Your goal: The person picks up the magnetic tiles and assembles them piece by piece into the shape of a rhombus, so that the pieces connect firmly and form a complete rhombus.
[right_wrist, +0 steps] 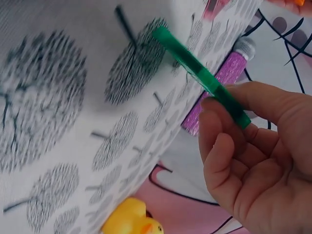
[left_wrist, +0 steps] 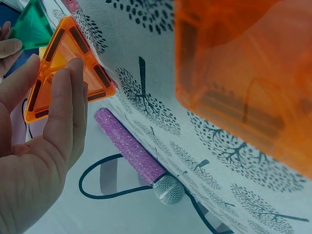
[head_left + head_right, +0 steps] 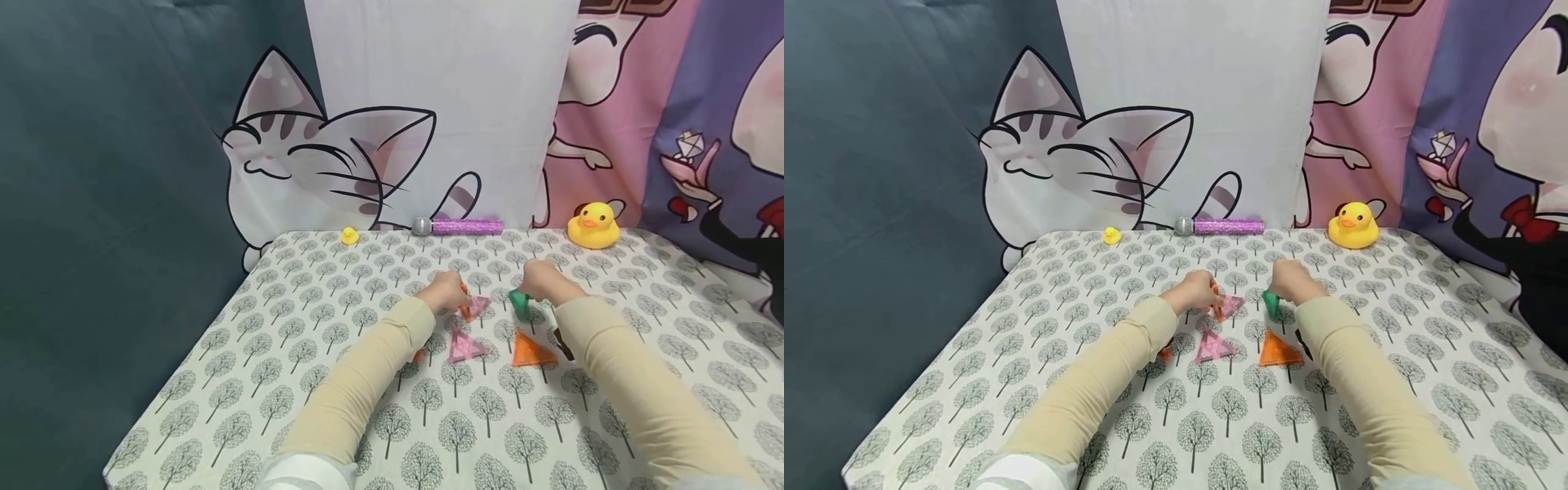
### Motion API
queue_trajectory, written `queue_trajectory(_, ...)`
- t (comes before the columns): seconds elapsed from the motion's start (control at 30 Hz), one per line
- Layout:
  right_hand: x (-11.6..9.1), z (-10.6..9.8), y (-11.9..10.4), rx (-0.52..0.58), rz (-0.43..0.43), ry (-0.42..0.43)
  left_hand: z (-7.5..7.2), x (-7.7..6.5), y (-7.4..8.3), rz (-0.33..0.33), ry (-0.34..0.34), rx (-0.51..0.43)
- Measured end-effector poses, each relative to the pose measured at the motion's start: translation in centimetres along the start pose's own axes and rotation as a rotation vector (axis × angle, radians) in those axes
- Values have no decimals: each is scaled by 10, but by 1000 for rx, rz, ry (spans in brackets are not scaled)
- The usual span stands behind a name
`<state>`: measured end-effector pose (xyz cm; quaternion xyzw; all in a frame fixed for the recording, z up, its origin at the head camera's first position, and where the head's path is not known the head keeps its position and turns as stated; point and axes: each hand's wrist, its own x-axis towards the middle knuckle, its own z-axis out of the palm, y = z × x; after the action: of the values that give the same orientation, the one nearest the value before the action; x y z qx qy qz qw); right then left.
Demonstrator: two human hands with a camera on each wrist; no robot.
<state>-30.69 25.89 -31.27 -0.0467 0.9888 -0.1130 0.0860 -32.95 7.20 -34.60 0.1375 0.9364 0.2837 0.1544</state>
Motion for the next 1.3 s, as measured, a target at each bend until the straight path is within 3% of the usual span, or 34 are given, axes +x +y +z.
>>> queue_trajectory(0.17, 1, 8, -9, 76, 1, 45, 1, 0, 1, 5, -5, -2)
queue_trajectory(0.47, 7, 19, -32, 90, -2, 75, 0, 1, 3, -21, -5, -35)
queue_trajectory(0.8, 14, 28, -48, 215, 40, 102, -1, -5, 4, 6, 27, 36)
queue_trajectory(1.3, 9, 22, -48, 337, -11, 8, 2, -10, 6, 22, 43, -5)
